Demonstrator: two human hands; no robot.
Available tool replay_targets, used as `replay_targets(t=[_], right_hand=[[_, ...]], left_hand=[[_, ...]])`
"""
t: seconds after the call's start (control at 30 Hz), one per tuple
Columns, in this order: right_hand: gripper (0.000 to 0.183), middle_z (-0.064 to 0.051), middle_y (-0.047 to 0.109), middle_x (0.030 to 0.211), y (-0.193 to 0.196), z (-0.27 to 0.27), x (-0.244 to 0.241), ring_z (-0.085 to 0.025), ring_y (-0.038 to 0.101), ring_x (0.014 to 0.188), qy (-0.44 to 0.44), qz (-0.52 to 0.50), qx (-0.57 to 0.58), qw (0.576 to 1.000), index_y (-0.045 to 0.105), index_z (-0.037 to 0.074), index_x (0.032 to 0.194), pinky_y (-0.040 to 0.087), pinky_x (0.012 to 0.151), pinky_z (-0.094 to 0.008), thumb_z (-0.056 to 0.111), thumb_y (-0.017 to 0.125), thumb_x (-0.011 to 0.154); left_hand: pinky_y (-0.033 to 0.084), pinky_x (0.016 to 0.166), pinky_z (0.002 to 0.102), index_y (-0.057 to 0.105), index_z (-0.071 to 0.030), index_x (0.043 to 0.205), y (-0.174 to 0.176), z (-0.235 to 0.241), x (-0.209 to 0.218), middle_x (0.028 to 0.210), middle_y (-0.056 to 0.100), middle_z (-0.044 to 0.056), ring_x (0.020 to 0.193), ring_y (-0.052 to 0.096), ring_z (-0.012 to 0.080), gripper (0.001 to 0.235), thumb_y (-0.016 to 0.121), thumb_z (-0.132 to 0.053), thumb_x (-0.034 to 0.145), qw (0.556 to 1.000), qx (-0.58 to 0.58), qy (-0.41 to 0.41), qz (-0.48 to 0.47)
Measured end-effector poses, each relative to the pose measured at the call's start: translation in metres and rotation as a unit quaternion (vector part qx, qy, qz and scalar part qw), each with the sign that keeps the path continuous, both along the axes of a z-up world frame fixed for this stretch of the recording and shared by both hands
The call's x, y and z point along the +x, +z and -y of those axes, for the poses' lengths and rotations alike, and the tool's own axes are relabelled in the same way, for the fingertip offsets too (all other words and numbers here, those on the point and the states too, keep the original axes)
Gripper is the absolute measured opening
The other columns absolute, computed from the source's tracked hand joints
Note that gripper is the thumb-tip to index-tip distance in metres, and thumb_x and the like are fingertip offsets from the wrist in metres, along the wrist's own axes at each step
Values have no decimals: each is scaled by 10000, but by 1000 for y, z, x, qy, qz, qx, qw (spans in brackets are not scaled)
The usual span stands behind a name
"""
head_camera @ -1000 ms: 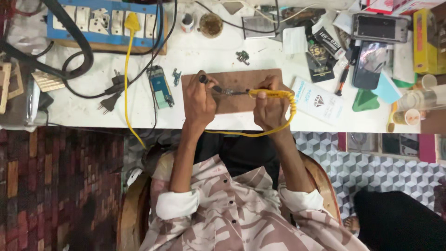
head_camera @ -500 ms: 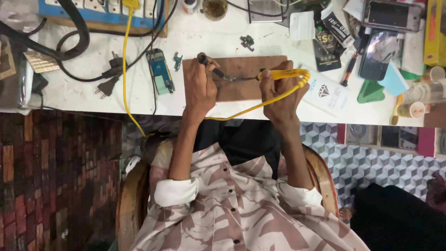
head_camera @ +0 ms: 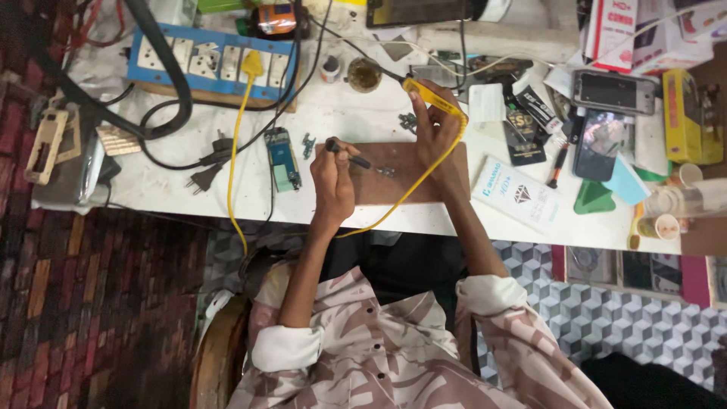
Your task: The person uses a soldering iron and solder wire to join components on a small circuit board placed on a wooden board. They repeatedly apply heat and solder to different points, occasionally repositioning the board and tools.
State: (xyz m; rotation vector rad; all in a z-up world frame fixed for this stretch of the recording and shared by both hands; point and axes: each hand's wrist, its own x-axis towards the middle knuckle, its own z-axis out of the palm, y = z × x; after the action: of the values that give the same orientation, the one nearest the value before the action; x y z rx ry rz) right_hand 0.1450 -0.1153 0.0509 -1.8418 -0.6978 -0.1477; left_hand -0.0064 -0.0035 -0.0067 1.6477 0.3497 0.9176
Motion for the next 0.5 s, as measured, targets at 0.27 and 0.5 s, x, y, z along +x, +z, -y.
replay_targets(t=[0.27, 0.5], right_hand=[[207, -90, 744, 1065, -31, -10, 12, -87, 659, 750, 87, 83, 21, 993, 683, -15, 1248, 527, 632, -240, 66, 704, 1059], [163, -103, 718, 996, -32, -12, 11, -106, 615, 738, 77, 56, 12, 995, 702, -27, 1176, 489, 622, -251, 36, 729, 1028]], left_hand=[[505, 813, 435, 558, 33, 1050, -6, 2, 1, 960, 669, 177, 892, 644, 340, 261, 406, -162, 1132, 996, 61, 60, 11], [491, 808, 447, 562, 30, 1049, 1, 2, -1, 979, 660, 177, 902, 628, 355, 264, 398, -159, 1132, 995, 84, 48, -9]])
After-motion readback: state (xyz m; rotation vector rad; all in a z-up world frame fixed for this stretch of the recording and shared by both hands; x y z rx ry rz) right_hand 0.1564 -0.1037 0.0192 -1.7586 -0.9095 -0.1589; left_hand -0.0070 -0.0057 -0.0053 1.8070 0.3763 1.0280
